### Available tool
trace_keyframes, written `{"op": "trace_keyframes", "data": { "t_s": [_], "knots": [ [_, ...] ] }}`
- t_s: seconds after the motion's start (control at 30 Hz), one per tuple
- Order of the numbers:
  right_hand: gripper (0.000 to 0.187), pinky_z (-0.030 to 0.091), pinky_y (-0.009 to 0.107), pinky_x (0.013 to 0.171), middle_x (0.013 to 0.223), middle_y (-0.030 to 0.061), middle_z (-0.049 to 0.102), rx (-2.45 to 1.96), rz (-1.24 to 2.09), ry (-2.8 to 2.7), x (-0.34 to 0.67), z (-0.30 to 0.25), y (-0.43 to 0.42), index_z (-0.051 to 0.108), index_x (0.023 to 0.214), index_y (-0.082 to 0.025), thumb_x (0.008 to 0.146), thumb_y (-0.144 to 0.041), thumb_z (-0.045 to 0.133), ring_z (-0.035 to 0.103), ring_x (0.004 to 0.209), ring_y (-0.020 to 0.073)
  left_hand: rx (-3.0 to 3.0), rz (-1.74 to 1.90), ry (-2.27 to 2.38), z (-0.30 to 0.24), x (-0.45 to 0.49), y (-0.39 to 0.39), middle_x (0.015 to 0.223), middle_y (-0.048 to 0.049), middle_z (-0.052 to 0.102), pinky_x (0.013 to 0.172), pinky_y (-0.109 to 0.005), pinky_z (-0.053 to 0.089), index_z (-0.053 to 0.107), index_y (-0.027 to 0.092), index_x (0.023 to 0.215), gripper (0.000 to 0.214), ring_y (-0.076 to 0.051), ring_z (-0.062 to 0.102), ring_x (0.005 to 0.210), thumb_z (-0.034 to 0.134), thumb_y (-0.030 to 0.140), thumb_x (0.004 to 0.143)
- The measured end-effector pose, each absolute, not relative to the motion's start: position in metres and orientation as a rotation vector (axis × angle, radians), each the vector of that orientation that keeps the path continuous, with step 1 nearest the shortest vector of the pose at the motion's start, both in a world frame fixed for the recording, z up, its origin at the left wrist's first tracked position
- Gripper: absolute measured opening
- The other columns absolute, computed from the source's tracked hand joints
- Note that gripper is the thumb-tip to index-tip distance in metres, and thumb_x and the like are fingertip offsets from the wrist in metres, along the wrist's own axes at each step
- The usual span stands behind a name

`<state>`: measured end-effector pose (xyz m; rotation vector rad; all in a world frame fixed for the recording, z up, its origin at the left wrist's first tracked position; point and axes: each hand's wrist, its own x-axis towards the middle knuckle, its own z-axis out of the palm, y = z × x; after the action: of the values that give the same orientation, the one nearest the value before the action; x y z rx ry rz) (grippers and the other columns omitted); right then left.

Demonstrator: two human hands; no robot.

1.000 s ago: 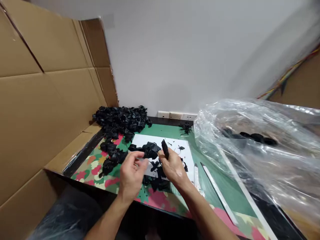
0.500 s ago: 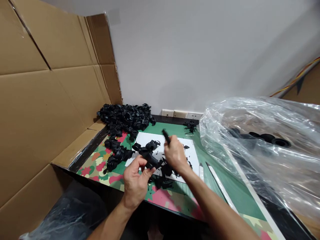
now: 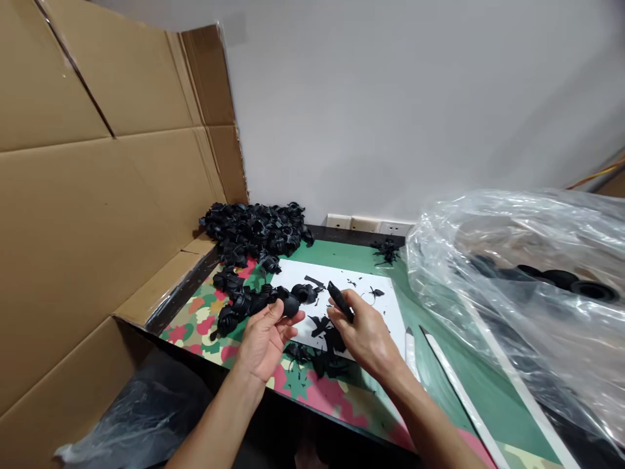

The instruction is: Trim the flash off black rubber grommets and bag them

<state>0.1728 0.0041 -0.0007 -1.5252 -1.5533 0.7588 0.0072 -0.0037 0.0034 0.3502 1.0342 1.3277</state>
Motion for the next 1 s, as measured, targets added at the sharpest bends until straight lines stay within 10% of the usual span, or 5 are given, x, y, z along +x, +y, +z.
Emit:
{"op": "trace_keyframes", "data": {
  "t_s": [0.3,0.5,0.8,1.0],
  "knots": [
    [0.028,0.045,0.03,0.07,0.078,0.0052,0.067,-1.22,1.156,-1.358,0.161,0.004,0.0,0.067,0.083,-0.015,0.07,-0.04,0.063,0.06,0.073,0.0201,0.931,1.244,1.173,-0.002,0.007,-0.004,0.054,0.0006,0.062,0.039,-0.017,0.038,0.067,0.012,0.071,0.038,-0.01,0.057,0.044,0.081,0.045,0.059],
    [0.018,0.038,0.026,0.056,0.058,-0.0002,0.057,-1.403,1.001,-1.451,0.152,0.005,0.0,0.055,0.061,-0.019,0.075,-0.03,0.052,0.051,0.056,0.0156,1.494,1.26,1.341,-0.007,0.008,-0.011,0.065,0.0023,0.061,0.054,-0.022,0.042,0.069,0.018,0.079,0.019,-0.012,0.051,0.056,0.078,0.022,0.062],
    [0.014,0.036,0.028,0.061,0.076,0.0084,0.064,-1.637,0.765,-1.776,0.141,0.01,0.006,0.055,0.081,-0.018,0.087,-0.022,0.043,0.056,0.066,0.021,1.761,1.591,1.466,-0.011,0.023,-0.01,0.079,-0.0041,0.066,0.073,-0.03,0.045,0.063,0.022,0.072,0.014,-0.021,0.06,0.078,0.062,0.009,0.071],
    [0.011,0.032,0.025,0.057,0.073,0.005,0.061,-1.483,0.752,-1.972,0.145,0.016,0.01,0.051,0.083,-0.018,0.083,-0.012,0.042,0.052,0.063,0.0175,1.559,1.481,1.445,-0.013,0.011,-0.006,0.063,0.0022,0.059,0.059,-0.025,0.043,0.064,0.021,0.072,0.009,-0.015,0.052,0.058,0.069,0.018,0.066]
  ]
}}
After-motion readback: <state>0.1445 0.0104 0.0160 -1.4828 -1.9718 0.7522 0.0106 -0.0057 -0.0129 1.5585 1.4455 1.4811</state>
